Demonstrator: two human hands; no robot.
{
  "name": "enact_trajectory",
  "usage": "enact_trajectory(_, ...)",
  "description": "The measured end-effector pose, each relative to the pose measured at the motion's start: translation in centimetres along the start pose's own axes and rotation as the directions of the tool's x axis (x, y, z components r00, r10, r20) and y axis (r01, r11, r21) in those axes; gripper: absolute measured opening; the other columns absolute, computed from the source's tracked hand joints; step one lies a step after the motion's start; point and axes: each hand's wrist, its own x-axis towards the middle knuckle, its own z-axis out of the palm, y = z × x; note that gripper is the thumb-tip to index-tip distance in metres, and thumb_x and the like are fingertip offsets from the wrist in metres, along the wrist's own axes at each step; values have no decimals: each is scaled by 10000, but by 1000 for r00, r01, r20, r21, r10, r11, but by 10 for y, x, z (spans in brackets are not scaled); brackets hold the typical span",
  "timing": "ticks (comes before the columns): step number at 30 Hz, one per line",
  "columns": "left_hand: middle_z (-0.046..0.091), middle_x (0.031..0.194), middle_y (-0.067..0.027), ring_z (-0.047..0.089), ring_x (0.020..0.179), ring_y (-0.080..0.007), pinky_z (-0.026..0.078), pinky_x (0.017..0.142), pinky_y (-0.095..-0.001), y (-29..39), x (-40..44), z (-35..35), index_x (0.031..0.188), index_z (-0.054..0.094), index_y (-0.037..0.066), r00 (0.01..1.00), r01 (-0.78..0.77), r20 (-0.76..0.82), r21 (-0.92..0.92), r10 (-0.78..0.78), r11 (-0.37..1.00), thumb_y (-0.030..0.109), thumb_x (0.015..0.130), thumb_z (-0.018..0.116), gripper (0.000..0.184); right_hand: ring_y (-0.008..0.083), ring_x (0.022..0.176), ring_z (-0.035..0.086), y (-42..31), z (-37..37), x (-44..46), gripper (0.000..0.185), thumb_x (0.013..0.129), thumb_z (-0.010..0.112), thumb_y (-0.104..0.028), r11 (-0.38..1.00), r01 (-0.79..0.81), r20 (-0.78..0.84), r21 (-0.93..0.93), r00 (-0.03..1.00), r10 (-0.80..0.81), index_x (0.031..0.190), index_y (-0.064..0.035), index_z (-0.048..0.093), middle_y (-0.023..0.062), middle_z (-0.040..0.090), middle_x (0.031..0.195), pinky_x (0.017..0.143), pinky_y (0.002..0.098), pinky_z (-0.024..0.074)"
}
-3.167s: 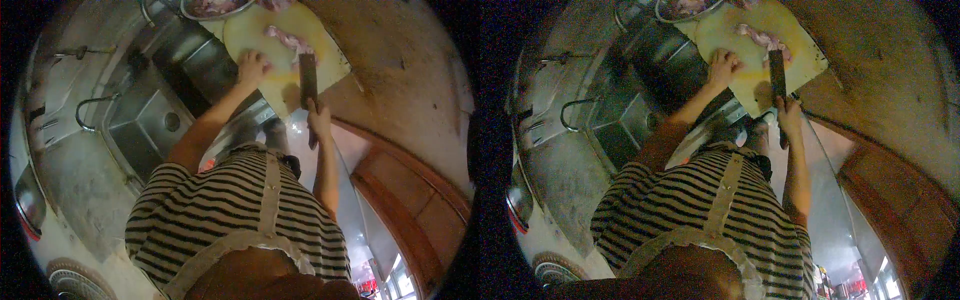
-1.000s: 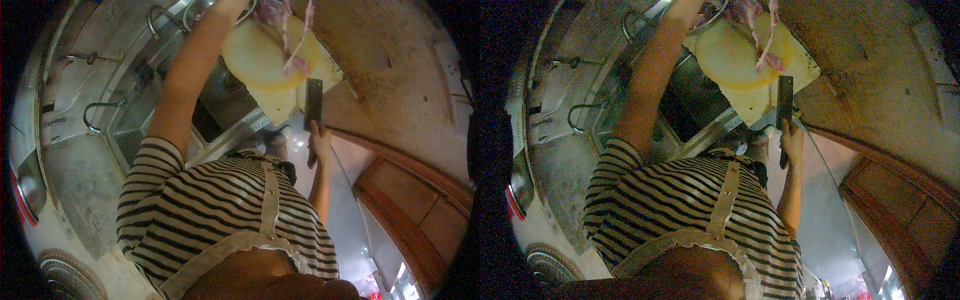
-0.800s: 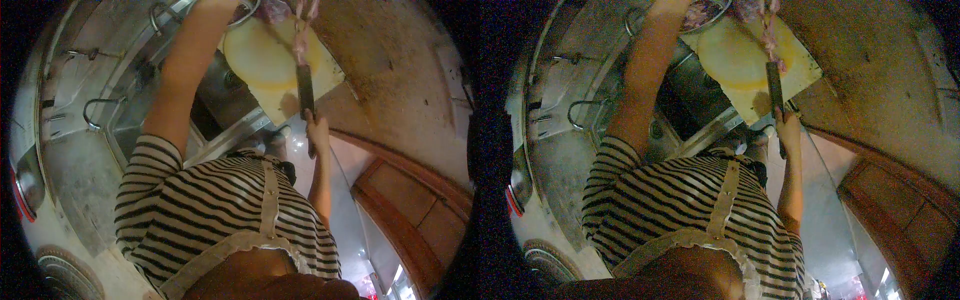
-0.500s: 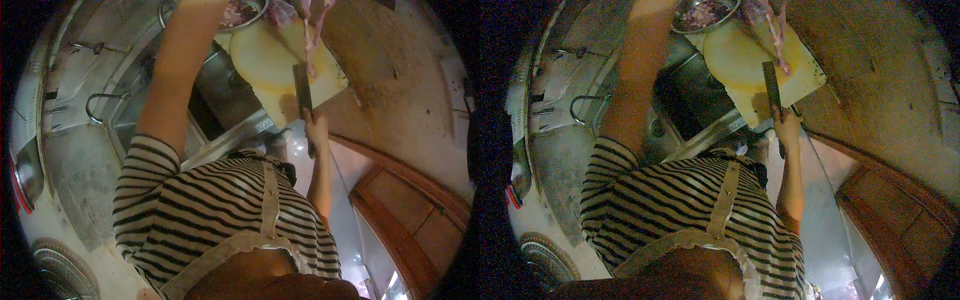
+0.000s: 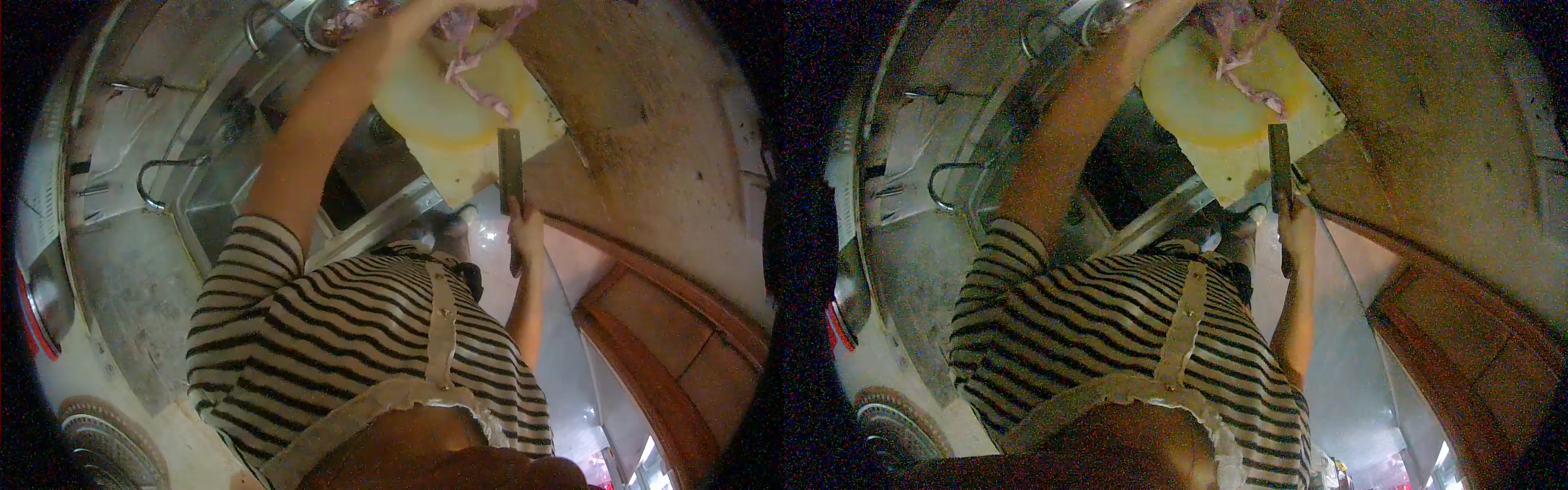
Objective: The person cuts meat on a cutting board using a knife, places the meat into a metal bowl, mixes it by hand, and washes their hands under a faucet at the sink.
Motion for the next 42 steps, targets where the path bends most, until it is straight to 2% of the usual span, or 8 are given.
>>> enact_trajectory(3,595,778,-97,582,676,-177,468,635,-335,-26,-4,44,920,564,10,966,194,191,-92,-174,977,318,886,438,334,140,382,447,23,2,2,344,855,475,-335,996,81,-33,-23,996,-82,885,7,506,58,434,488,352,285,376)
enact_trajectory(6,557,847,-108,542,805,-203,449,652,-325,-76,-15,147,996,544,20,964,16,-247,411,95,911,253,754,524,337,140,377,440,7,-4,-12,348,851,488,-327,998,-52,-31,20,998,53,868,20,505,49,425,483,356,283,374)
enact_trajectory(10,484,1061,-173,519,908,-327,431,714,-487,-66,-55,213,1066,464,66,967,250,224,-723,-125,644,205,783,523,320,132,374,433,11,-5,-15,334,846,501,-311,996,-74,-32,48,997,76,803,21,499,36,409,477,357,277,375)
enact_trajectory(12,489,1017,-171,518,842,-331,430,678,-454,-95,-29,259,1044,475,87,1000,13,22,307,-21,952,226,786,501,295,122,372,428,15,-7,-13,318,845,501,-295,992,-80,-18,101,996,82,731,0,483,27,402,473,353,268,372)
enact_trajectory(15,542,871,-128,529,738,-294,434,634,-406,-88,-41,262,940,518,87,866,-107,-402,432,297,896,237,741,550,252,133,389,461,20,-8,-13,355,875,455,-304,991,-103,-35,86,994,106,796,29,547,62,473,497,362,285,385)
enact_trajectory(18,591,809,-93,558,711,-260,442,636,-388,-58,-59,219,886,563,93,996,84,-34,153,-79,985,233,737,568,205,126,385,447,28,-8,-14,356,876,457,-307,995,-67,-81,78,994,74,795,28,549,55,461,490,365,281,381)
enact_trajectory(24,583,743,-62,545,658,-174,452,638,-303,-126,-163,206,840,583,72,969,64,-205,-318,-135,946,142,734,602,128,122,370,441,15,-2,-7,325,860,480,-287,998,-31,-65,60,997,34,736,13,507,36,419,470,346,271,363)
enact_trajectory(42,577,782,-130,577,725,-270,458,652,-348,-167,-209,194,856,572,40,846,147,-509,-62,-158,987,108,719,600,155,393,777,553,-6,85,83,313,835,437,-314,703,376,117,-603,914,-389,911,-60,602,229,578,791,664,444,433)
